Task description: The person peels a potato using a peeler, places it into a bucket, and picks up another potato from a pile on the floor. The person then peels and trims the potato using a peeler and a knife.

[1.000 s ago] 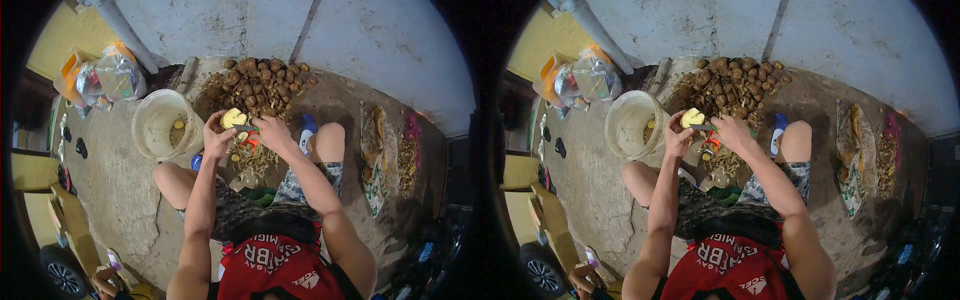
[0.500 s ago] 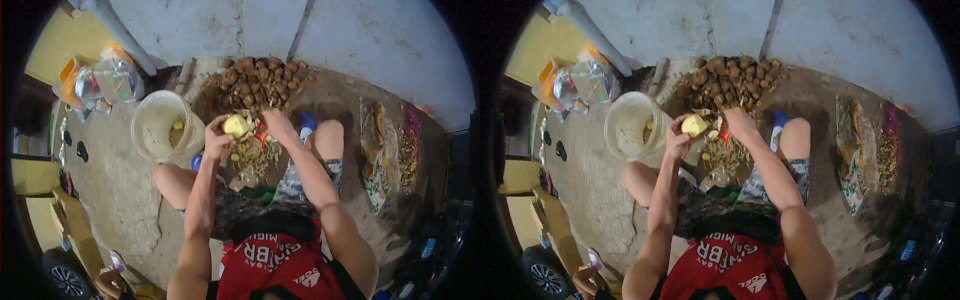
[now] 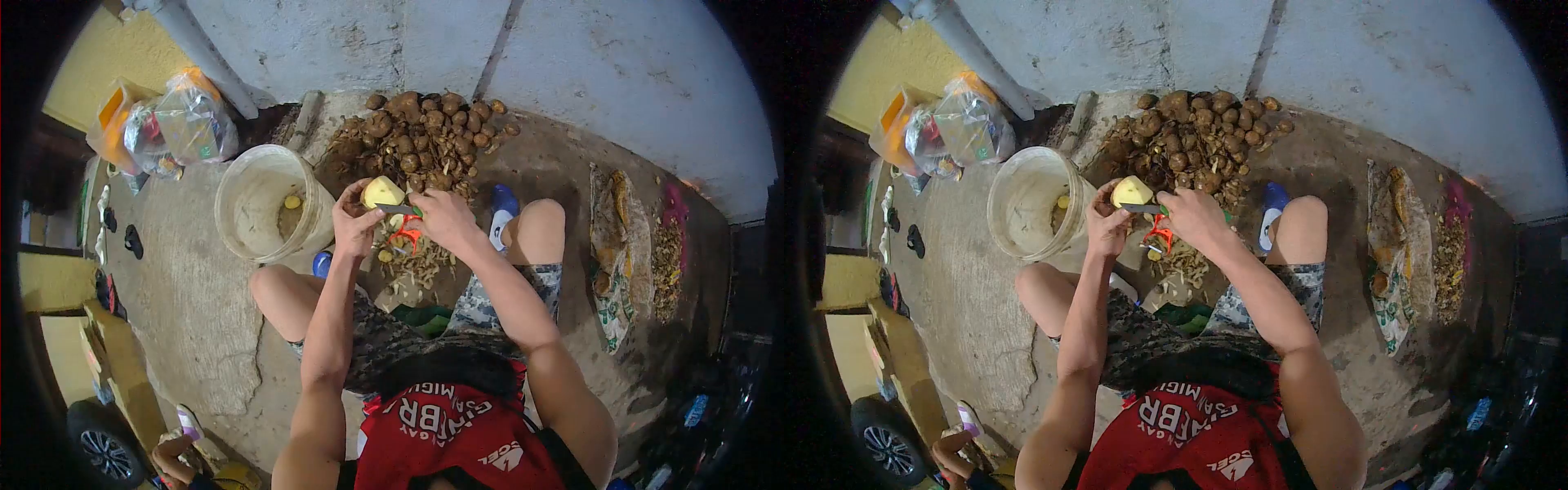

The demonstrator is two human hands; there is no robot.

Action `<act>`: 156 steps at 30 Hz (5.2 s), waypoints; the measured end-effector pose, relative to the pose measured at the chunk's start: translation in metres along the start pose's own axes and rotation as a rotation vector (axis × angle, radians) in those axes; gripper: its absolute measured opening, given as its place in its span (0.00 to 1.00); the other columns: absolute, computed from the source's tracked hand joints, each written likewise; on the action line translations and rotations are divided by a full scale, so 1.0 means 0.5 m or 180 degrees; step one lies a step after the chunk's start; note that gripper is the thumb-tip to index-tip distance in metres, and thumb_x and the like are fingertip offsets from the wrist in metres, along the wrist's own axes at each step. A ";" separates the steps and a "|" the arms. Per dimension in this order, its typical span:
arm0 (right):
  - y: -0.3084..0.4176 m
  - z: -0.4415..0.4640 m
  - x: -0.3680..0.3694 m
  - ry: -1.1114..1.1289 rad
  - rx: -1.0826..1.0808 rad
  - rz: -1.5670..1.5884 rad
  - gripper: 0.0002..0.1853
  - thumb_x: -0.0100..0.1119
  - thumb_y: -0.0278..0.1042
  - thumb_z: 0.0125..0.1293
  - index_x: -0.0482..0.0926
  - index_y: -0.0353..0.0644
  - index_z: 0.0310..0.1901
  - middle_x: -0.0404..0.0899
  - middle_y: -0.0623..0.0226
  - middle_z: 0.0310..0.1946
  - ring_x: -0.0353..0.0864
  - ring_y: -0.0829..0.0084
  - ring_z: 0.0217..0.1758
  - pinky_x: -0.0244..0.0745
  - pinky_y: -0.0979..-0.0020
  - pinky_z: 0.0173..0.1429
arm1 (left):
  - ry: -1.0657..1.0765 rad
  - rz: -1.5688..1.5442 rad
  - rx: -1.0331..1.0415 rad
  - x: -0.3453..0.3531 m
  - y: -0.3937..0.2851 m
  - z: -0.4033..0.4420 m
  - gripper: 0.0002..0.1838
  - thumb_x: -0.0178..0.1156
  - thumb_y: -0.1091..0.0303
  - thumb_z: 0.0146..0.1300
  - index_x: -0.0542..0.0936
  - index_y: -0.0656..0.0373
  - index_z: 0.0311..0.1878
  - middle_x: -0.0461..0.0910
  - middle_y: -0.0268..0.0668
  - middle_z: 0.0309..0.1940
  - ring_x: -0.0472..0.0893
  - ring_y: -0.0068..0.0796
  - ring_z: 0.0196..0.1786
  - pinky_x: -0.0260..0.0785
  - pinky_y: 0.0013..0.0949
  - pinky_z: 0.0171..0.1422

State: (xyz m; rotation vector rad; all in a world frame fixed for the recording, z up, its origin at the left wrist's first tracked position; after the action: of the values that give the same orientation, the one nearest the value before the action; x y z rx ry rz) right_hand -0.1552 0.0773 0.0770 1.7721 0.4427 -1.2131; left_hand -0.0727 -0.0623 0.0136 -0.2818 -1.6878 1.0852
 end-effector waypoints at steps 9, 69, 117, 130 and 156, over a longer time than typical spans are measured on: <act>-0.037 0.010 -0.016 0.0032 0.0285 0.0191 0.26 0.73 0.40 0.50 0.79 0.41 0.51 0.80 0.52 0.40 0.80 0.47 0.44 0.75 0.53 0.48 | 0.0158 -0.0567 -0.0392 0.033 0.009 -0.012 0.36 0.77 0.76 0.41 0.72 0.68 0.56 0.79 0.42 0.49 0.81 0.35 0.52 0.76 0.39 0.59; -0.157 0.032 -0.046 -0.1092 0.0397 0.2648 0.28 0.82 0.37 0.44 0.79 0.38 0.45 0.81 0.68 0.37 0.79 0.78 0.41 0.76 0.71 0.50 | 0.0509 0.0690 -0.0168 0.026 0.012 -0.008 0.36 0.72 0.85 0.45 0.67 0.64 0.60 0.73 0.35 0.52 0.75 0.27 0.55 0.71 0.32 0.62; -0.168 0.053 -0.069 -0.1015 0.0032 0.2631 0.24 0.80 0.44 0.46 0.81 0.39 0.41 0.84 0.64 0.40 0.81 0.70 0.49 0.74 0.65 0.58 | 0.0730 0.0440 -0.0229 0.035 0.010 -0.021 0.28 0.76 0.76 0.45 0.72 0.60 0.50 0.78 0.35 0.47 0.79 0.27 0.51 0.70 0.33 0.60; -0.146 0.058 -0.076 -0.1175 -0.0101 0.2468 0.24 0.80 0.44 0.47 0.82 0.38 0.40 0.84 0.65 0.39 0.82 0.70 0.44 0.75 0.66 0.55 | 0.0600 0.0194 -0.0234 0.032 0.035 -0.024 0.33 0.79 0.66 0.43 0.71 0.59 0.51 0.78 0.37 0.49 0.77 0.29 0.55 0.69 0.32 0.61; -0.164 0.066 -0.071 -0.1246 0.0121 0.2464 0.22 0.79 0.37 0.48 0.81 0.38 0.42 0.83 0.64 0.40 0.81 0.72 0.45 0.76 0.67 0.52 | 0.0655 0.0343 0.0048 0.054 0.038 -0.028 0.29 0.70 0.77 0.53 0.70 0.63 0.58 0.75 0.35 0.53 0.76 0.26 0.56 0.67 0.31 0.64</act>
State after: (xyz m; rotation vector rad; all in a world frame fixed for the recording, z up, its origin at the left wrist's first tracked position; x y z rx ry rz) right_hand -0.2471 0.0991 0.0651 1.4595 -0.4655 -0.9539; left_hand -0.0777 -0.0271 0.0165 -0.4636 -1.4944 1.1080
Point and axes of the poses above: each hand's wrist, its own z-axis towards the middle knuckle, its own x-axis out of the palm, y = z × x, the point moved 7 cm from there along z, towards the middle knuckle
